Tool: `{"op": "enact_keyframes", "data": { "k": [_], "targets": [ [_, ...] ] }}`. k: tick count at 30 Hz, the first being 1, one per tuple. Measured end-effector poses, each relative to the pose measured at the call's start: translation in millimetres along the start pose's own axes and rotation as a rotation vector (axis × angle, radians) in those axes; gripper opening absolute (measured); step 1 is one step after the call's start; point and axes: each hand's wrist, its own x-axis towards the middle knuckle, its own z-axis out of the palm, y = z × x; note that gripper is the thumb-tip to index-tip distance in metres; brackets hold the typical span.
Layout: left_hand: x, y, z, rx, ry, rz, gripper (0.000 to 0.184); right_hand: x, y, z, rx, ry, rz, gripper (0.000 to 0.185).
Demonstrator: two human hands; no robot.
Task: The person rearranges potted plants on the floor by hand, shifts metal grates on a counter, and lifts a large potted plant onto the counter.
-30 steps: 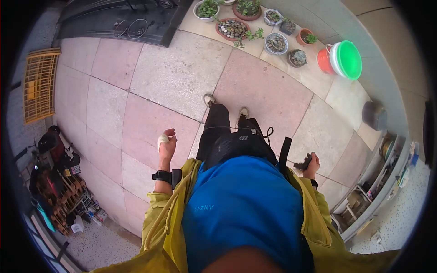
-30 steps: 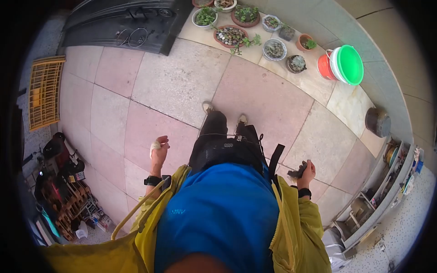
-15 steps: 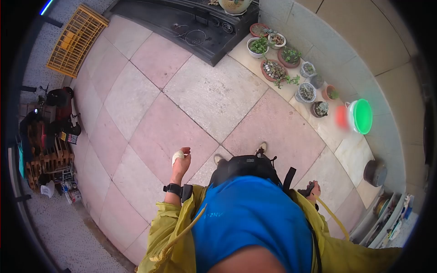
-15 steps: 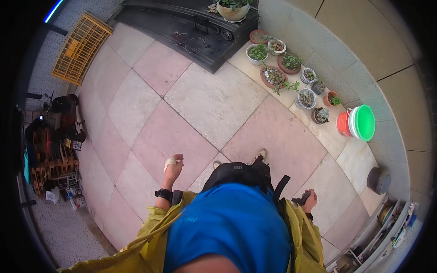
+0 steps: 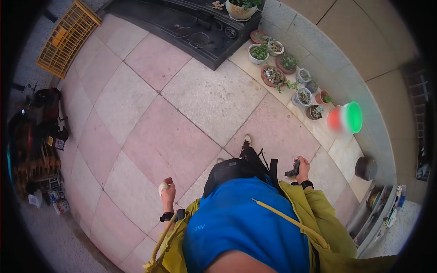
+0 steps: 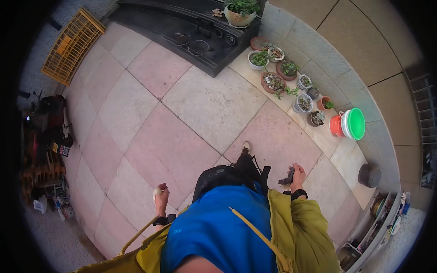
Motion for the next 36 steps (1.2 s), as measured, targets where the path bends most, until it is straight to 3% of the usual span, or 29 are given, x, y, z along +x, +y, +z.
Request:
{"op": "enact_keyframes", "data": {
  "k": [5,11,16,25,33,36],
  "targets": [
    [80,58,-6,0.041,-0.054,0.067,0.030,-6,0,25,0.005,0.094,0.015,0.018],
    [182,127,-18,0.110,-0.040,0.168,0.031,52,14,76,-0.002,0.233,0.017,0.016],
    [245,151,-35,0.032,-0.021,0.022,0.031,86,-30,195,-0.035,0.183,0.055,0.015],
    [342,152,-71,0.107,-0.023,-0.007,0.030,114,-139,419,-0.098,-0.072,-0.067,0.014],
    [548,165,-174,0.188,-0.051,0.065,0.029,49,-101,565,-0.077,0.047,0.026,0.014],
    [636,196,-209,0.253,-0.031,0.149,0.021,17,-80,612,-0.044,0.096,0.075,0.014]
  ]
}}
